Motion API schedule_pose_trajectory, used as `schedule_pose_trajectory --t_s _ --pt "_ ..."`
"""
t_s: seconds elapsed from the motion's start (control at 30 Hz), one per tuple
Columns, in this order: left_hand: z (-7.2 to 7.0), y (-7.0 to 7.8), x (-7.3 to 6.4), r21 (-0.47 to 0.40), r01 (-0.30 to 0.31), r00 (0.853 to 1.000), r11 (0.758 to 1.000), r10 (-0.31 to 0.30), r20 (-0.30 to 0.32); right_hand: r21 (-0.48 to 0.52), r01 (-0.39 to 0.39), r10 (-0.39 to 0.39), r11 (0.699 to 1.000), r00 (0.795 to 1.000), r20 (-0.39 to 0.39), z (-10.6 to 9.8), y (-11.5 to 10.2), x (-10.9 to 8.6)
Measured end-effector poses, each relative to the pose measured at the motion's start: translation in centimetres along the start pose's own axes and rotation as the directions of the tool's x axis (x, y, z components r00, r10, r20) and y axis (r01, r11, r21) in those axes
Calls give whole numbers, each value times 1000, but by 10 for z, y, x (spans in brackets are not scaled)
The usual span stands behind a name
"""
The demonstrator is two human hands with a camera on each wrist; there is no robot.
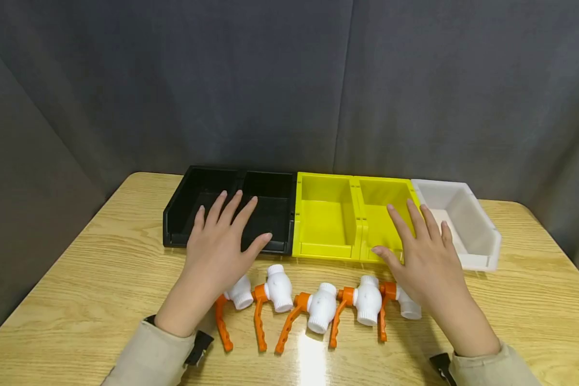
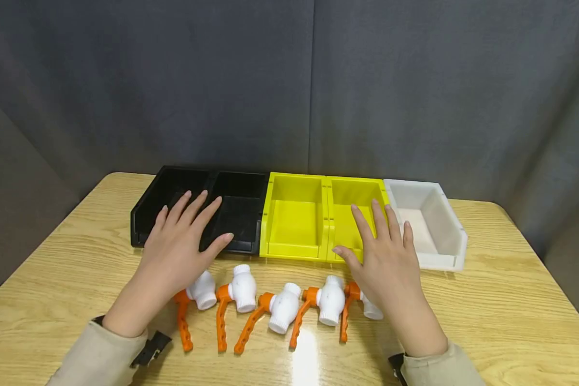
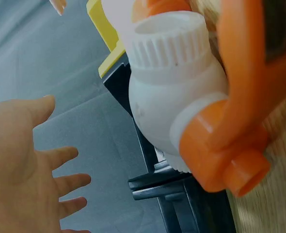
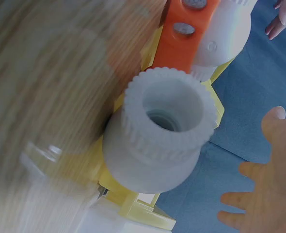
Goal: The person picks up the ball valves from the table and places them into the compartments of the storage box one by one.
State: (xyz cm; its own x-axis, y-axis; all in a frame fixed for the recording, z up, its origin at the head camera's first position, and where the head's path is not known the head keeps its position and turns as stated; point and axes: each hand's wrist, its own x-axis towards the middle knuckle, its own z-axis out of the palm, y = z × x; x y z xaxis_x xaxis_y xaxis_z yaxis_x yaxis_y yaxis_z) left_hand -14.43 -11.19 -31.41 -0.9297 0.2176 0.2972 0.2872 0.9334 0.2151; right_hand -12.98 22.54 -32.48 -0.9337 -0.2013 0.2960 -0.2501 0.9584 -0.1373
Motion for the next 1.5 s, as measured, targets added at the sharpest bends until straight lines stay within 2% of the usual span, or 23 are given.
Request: schedule_pose_trajectory --t_s 0.43,0.8,1.1,1.5 --pt "-6 -15 5 23 27 999 999 -28 42 3 -6 6 1000 1000 10 0 -1 2" --pt "-17 -32 5 22 57 998 998 -58 37 -3 -11 11 1000 1000 24 0 -3 2" --pt "-19 -47 7 24 97 994 995 -98 48 1 -7 7 1000 1000 16 0 -5 1" --pt "-20 -65 7 6 120 990 993 -120 73 1 -9 9 1000 1000 20 1 -5 0"
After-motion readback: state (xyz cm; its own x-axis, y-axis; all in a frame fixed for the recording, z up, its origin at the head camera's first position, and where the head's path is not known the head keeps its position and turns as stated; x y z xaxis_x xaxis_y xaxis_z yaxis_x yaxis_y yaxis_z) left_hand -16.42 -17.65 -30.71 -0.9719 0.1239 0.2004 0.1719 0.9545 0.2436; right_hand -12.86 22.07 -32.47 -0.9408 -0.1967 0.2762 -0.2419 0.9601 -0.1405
